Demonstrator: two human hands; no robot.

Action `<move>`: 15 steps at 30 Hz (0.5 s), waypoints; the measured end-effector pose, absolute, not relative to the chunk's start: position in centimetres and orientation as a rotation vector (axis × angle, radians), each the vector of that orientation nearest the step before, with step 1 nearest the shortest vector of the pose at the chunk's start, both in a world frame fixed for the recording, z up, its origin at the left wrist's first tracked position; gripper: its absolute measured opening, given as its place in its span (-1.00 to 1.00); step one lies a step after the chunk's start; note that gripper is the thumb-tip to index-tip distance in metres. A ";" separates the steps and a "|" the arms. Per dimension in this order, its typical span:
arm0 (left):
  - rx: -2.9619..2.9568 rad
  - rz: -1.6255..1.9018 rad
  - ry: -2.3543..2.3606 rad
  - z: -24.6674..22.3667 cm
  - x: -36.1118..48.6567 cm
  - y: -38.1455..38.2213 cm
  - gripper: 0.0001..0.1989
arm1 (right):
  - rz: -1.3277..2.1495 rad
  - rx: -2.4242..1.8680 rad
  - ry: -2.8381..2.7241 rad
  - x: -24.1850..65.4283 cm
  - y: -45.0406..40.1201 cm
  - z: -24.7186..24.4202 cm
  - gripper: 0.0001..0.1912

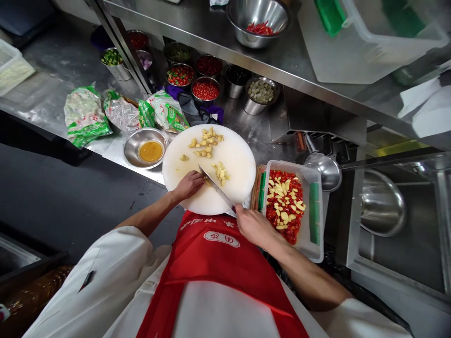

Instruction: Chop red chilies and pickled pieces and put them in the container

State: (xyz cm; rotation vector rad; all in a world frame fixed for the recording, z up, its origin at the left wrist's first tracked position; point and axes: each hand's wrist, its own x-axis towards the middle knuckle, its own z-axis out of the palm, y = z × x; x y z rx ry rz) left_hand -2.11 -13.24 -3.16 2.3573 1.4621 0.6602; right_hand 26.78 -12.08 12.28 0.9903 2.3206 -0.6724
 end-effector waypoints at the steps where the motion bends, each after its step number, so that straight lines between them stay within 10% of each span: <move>1: 2.356 0.666 1.459 -3.1 -2.1 -13.3 -0.80 | -0.671 0.997 2.308 26.6 -12.1 11.9 -0.78; 15: 2.346 0.726 1.419 -2.4 -2.1 -13.3 -0.76 | -0.686 1.031 2.304 25.5 -12.2 10.9 -0.81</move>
